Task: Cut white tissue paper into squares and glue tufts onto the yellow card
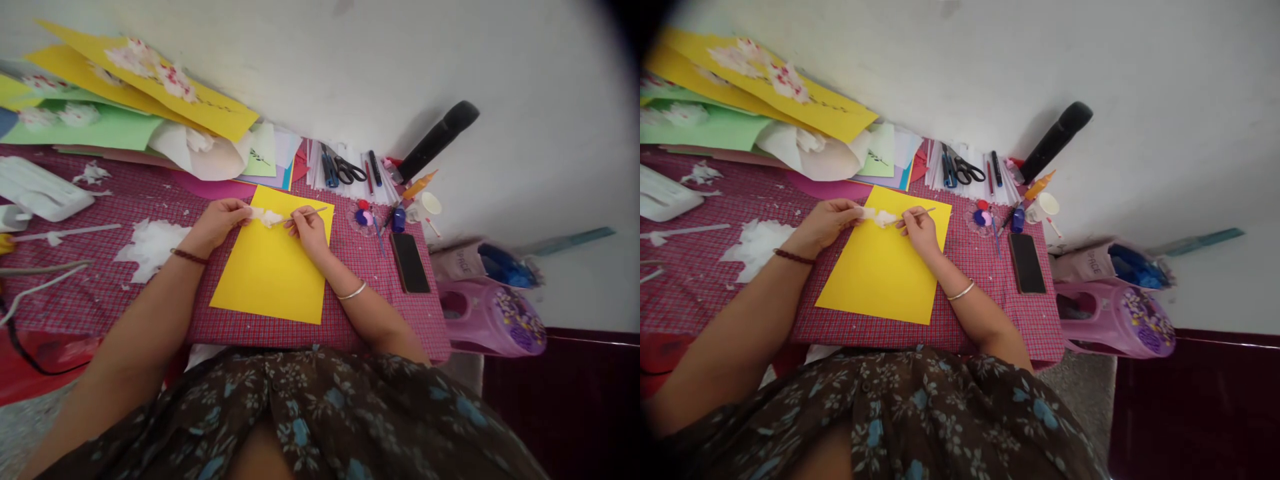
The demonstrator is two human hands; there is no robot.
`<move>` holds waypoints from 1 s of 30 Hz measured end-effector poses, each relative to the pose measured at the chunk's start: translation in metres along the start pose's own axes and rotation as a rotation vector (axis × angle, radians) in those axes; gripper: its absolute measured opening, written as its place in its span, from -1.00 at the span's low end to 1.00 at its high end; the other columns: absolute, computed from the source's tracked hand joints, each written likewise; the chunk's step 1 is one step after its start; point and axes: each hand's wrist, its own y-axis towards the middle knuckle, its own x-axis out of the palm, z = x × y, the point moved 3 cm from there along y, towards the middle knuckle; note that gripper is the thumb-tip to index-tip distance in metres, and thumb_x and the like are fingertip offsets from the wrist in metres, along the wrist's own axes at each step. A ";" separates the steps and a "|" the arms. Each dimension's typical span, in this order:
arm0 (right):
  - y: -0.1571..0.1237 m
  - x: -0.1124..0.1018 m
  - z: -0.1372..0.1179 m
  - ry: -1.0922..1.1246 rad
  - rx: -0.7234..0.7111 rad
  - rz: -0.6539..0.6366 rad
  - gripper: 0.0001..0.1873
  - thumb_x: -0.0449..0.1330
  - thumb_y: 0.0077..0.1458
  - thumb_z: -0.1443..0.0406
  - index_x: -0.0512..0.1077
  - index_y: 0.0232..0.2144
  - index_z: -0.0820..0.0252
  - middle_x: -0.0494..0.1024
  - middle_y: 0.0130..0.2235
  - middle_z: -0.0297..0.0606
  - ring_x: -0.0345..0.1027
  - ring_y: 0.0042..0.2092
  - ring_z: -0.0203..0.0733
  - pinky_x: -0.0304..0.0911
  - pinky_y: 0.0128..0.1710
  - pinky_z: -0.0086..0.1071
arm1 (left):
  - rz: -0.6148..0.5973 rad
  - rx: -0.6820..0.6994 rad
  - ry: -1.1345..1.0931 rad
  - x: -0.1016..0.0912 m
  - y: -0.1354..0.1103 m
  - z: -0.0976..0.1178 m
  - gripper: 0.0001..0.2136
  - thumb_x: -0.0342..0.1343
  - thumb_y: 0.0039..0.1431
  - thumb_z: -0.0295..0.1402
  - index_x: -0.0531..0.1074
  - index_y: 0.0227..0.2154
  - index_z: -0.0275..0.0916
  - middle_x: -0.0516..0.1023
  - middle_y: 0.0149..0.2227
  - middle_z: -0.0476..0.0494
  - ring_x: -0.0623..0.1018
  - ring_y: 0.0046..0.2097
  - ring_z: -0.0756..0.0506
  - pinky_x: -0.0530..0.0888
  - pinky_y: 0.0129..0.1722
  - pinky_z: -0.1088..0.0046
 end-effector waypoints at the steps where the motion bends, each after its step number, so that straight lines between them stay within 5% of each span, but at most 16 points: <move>1: 0.001 0.001 0.000 -0.006 -0.001 -0.009 -0.75 0.23 0.29 0.14 0.30 -0.36 0.08 0.56 -0.51 -0.44 0.40 -0.54 -0.37 0.31 -0.51 -0.51 | 0.000 0.004 0.000 0.000 0.000 0.000 -0.87 0.34 -0.12 -0.35 0.50 -0.60 -0.22 0.46 -0.55 -0.04 0.37 -0.44 -0.03 0.29 -0.38 0.42; 13: 0.003 0.006 0.001 -0.037 -0.008 -0.017 -0.69 0.26 0.25 0.02 0.34 -0.32 0.08 0.65 -0.41 -0.38 0.36 -0.58 -0.37 0.29 -0.54 -0.48 | -0.017 0.026 0.026 0.000 -0.002 0.001 -0.88 0.31 -0.04 -0.43 0.49 -0.59 -0.26 0.46 -0.56 -0.02 0.36 -0.46 0.01 0.27 -0.37 0.44; 22: 0.004 0.003 -0.001 0.023 -0.012 0.019 -0.67 0.28 0.23 0.00 0.35 -0.30 0.08 0.66 -0.38 -0.37 0.35 -0.58 -0.38 0.22 -0.59 -0.50 | -0.241 0.039 0.289 0.004 -0.011 0.011 -0.86 0.39 -0.13 -0.29 0.59 -0.54 -0.23 0.51 -0.52 -0.03 0.37 -0.44 -0.02 0.22 -0.45 0.48; 30: -0.004 -0.001 -0.006 0.033 -0.038 0.043 -0.72 0.21 0.32 0.09 0.31 -0.37 0.08 0.54 -0.52 -0.44 0.36 -0.57 -0.38 0.24 -0.55 -0.52 | -0.093 0.054 0.191 -0.004 -0.004 0.005 -0.85 0.33 -0.10 -0.29 0.50 -0.60 -0.21 0.46 -0.57 -0.05 0.35 -0.48 -0.03 0.24 -0.45 0.44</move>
